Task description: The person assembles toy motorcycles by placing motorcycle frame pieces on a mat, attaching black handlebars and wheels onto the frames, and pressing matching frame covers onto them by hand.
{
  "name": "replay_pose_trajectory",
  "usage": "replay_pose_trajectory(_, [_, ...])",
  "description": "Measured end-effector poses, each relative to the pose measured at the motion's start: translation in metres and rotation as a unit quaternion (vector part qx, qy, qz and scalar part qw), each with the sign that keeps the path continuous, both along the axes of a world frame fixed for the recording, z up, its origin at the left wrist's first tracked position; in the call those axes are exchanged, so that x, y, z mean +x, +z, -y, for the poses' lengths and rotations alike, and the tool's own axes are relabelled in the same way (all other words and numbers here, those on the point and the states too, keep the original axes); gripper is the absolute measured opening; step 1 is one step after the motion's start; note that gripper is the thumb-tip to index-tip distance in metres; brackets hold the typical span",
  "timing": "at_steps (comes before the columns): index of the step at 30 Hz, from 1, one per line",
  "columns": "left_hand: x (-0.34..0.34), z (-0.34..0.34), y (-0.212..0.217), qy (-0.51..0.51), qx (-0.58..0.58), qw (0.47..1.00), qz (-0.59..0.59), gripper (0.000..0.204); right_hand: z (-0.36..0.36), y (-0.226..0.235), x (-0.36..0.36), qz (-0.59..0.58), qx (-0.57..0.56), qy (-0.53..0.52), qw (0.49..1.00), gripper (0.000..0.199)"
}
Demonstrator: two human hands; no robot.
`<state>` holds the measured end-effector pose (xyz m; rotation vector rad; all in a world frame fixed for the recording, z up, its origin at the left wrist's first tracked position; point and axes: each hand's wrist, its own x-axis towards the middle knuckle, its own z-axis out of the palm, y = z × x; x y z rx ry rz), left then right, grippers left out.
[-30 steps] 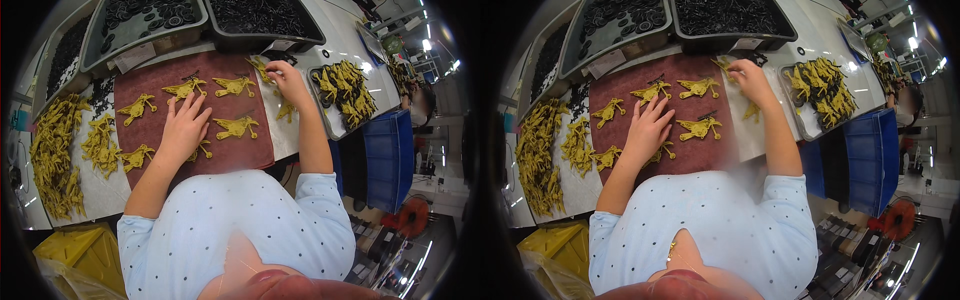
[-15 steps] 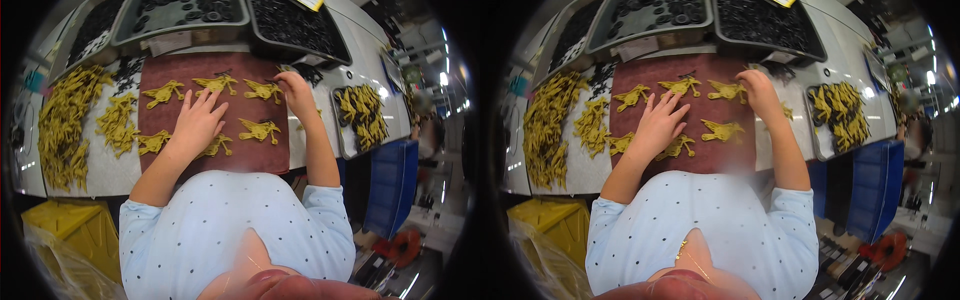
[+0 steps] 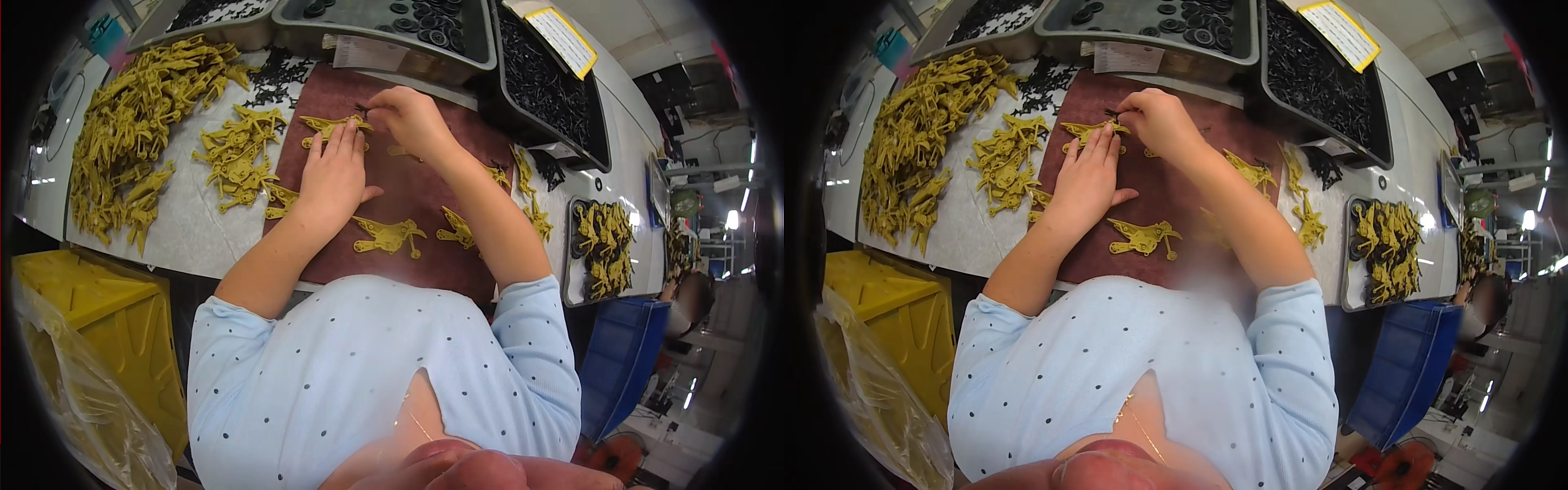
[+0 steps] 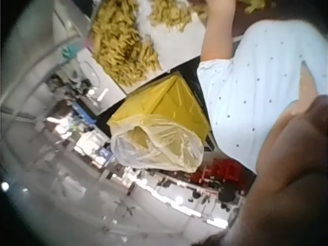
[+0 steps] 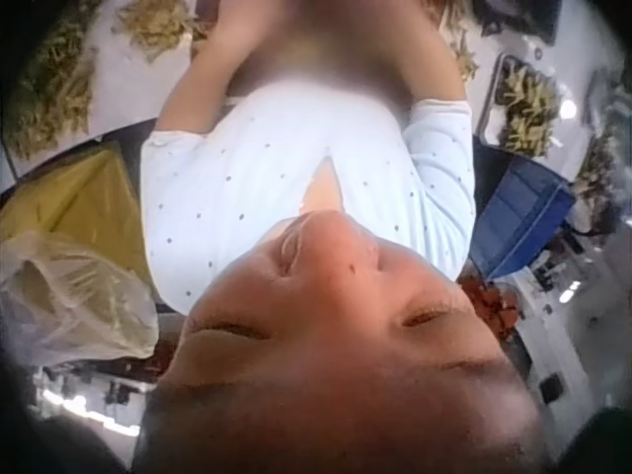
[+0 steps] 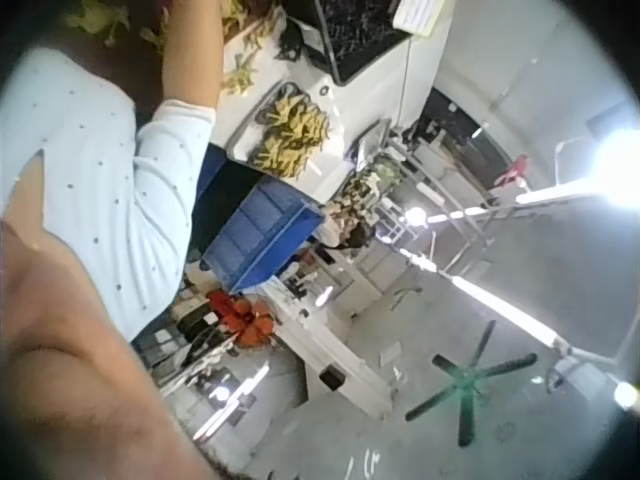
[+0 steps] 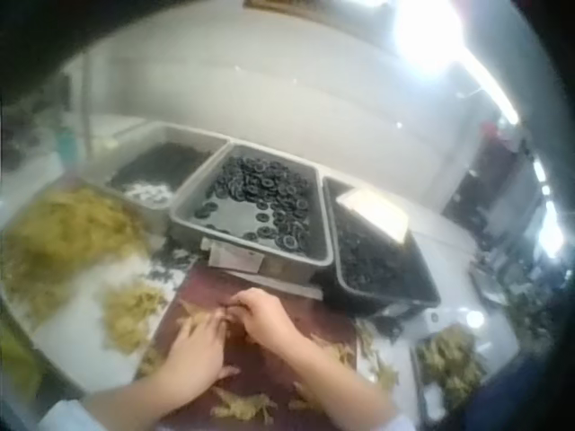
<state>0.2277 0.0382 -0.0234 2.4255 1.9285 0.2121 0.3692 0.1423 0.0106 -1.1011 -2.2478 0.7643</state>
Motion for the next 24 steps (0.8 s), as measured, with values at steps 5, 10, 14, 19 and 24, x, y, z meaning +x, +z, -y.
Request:
replay_pose_trajectory(5, [0.001, 0.004, 0.000, 0.003, 0.024, 1.000, 0.003, 0.084, -0.023, -0.018, -0.023, 0.129, 0.060, 0.040, 0.989, 0.012])
replay_pose_trajectory(10, [0.009, 0.016, 0.000, 0.044, 0.020, 0.998, -0.030, 0.076, -0.029, -0.012, -0.031, 0.178, 0.066, 0.071, 0.979, 0.008])
replay_pose_trajectory(14, [0.009, 0.014, 0.001, 0.035, 0.010, 0.999, -0.034, 0.073, -0.035, -0.010, -0.032, 0.213, 0.063, 0.103, 0.970, 0.007])
replay_pose_trajectory(19, [0.007, 0.012, 0.001, 0.031, 0.003, 0.999, -0.029, 0.073, -0.032, -0.005, -0.037, 0.220, 0.050, 0.117, 0.967, 0.009])
replay_pose_trajectory(24, [0.008, 0.012, 0.003, 0.033, 0.002, 0.999, -0.027, 0.073, -0.029, -0.007, -0.040, 0.264, 0.074, 0.128, 0.953, 0.011])
